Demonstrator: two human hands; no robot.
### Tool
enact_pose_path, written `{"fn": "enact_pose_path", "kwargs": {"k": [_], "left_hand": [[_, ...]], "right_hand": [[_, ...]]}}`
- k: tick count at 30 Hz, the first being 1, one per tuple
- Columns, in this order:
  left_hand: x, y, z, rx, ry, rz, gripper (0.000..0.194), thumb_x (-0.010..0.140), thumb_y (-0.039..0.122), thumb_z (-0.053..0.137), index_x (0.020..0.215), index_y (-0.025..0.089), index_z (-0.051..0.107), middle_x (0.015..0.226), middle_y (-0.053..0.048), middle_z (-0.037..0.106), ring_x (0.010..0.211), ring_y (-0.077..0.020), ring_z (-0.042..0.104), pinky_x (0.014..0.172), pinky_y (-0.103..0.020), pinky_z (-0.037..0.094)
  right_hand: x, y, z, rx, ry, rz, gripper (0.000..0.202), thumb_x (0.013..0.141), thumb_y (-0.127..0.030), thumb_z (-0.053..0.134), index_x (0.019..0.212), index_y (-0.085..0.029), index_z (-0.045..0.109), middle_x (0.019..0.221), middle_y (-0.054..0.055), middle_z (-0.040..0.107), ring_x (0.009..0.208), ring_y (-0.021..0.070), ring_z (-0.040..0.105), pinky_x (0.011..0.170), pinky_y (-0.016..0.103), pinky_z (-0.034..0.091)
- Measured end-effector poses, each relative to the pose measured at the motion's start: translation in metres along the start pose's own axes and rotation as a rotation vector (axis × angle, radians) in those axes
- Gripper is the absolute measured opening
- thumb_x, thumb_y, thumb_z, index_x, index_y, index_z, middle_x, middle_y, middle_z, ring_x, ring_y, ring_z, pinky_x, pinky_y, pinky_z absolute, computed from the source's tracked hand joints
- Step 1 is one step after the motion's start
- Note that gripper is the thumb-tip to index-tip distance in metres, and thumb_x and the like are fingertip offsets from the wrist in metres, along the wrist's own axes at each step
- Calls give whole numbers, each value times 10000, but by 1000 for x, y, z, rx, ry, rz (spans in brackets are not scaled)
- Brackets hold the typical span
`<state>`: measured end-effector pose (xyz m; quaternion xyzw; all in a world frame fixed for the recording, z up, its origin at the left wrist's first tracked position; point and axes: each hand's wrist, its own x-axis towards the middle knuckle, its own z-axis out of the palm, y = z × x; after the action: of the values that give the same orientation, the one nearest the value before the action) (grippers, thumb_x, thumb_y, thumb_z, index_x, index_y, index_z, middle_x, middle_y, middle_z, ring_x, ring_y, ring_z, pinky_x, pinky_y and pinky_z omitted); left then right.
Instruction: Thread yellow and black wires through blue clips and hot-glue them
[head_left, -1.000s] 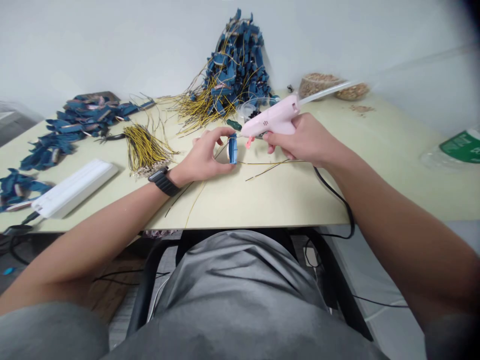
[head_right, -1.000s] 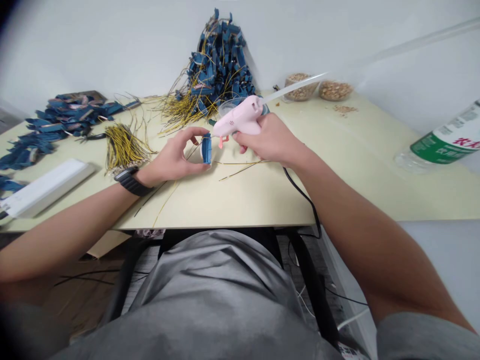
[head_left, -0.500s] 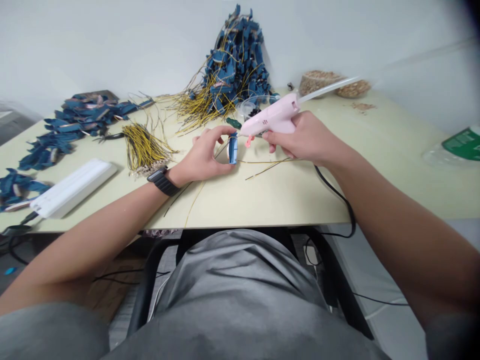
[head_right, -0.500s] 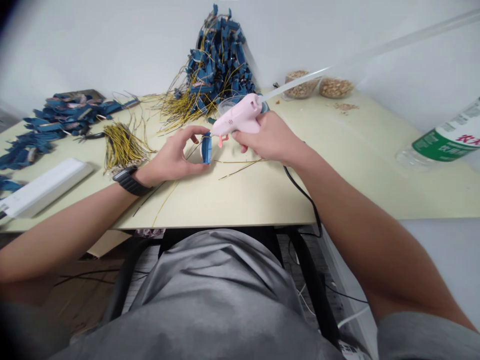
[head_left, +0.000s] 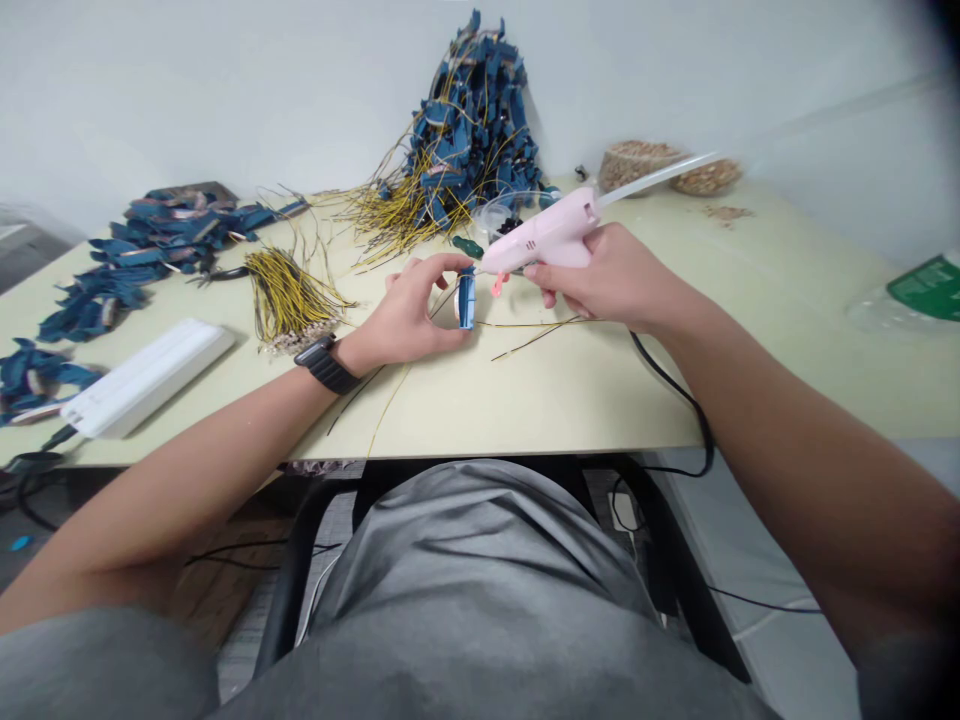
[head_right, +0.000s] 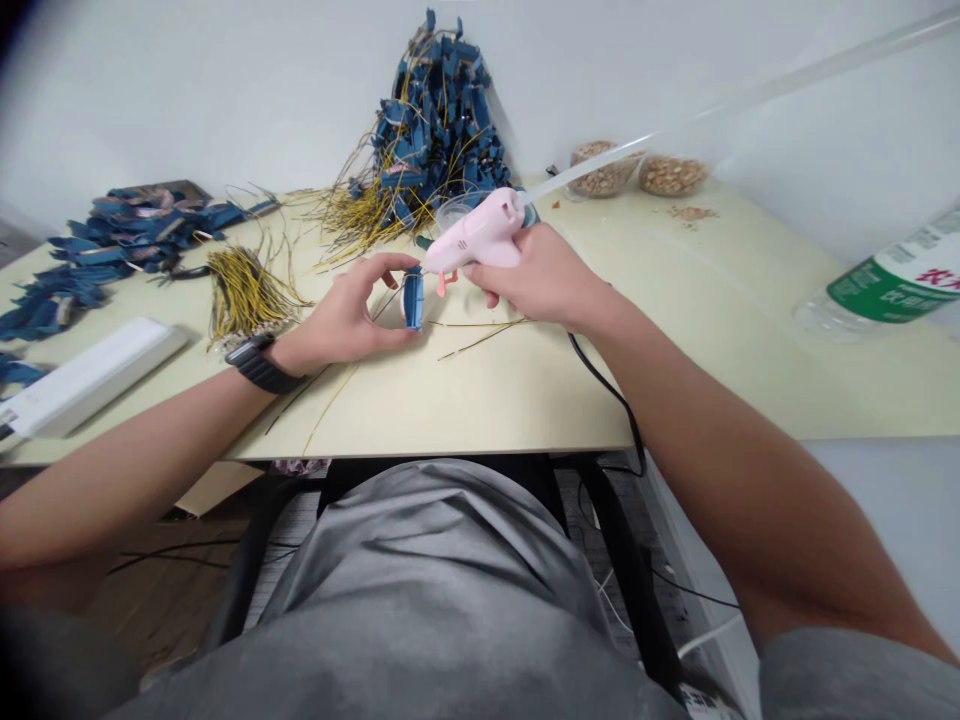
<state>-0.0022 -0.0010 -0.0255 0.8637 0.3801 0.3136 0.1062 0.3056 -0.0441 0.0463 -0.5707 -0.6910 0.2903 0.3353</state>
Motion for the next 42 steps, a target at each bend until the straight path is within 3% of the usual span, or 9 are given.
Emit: {"fn": "enact_pose_path", "kwargs": {"k": [4,10,22,29,36,42], "left_hand": [[0,-1,0,7,0,-1,937,790,390,1004,1678,332,710,1743,-113,793,1527,-452,756,1307,-681,597],[0,1,0,-6,-10,9,933,815,382,974,1700,307,687,1762,-128,777,1464,-431,772,1269,-658,624],[-1,2,1,-27,0,-1,890,847,413,973,1684,302,694,1744,-130,791,1489,-429,770,1270,-645,607],[-2,1,2,-34,13,5,864,861,416,936,1678,290,683,1735,-145,785,1485,-423,766,1267,-650,600],[-2,0,3,-39,7,9,872,864,411,953,1682,288,680,1724,-151,780,1475,-428,766,1258,-647,604],[-1,0,2,-36,9,10,877,854,418,958,1680,289,693,1719,-140,796,1462,-422,774,1265,-651,606]], "right_hand": [[3,3,1,-7,2,8,329,1090,-285,884,781,-242,779,724,66,729,612,189,571,571,370,466],[5,7,1,26,-9,-29,354,1059,-384,947,787,-268,752,671,47,678,602,206,562,531,371,489],[-2,-9,1,-12,4,63,424,1125,-171,887,717,-203,773,632,53,672,578,167,552,588,356,435],[-8,-19,-1,-34,-3,108,476,1181,-173,841,718,-212,739,633,35,640,613,159,547,609,347,429],[-2,-4,-1,16,-25,16,430,1153,-229,907,760,-228,733,635,11,650,570,149,543,574,321,456],[-4,-14,0,-19,-4,75,546,1165,-153,885,647,-191,714,572,23,629,552,127,558,592,337,424]]}}
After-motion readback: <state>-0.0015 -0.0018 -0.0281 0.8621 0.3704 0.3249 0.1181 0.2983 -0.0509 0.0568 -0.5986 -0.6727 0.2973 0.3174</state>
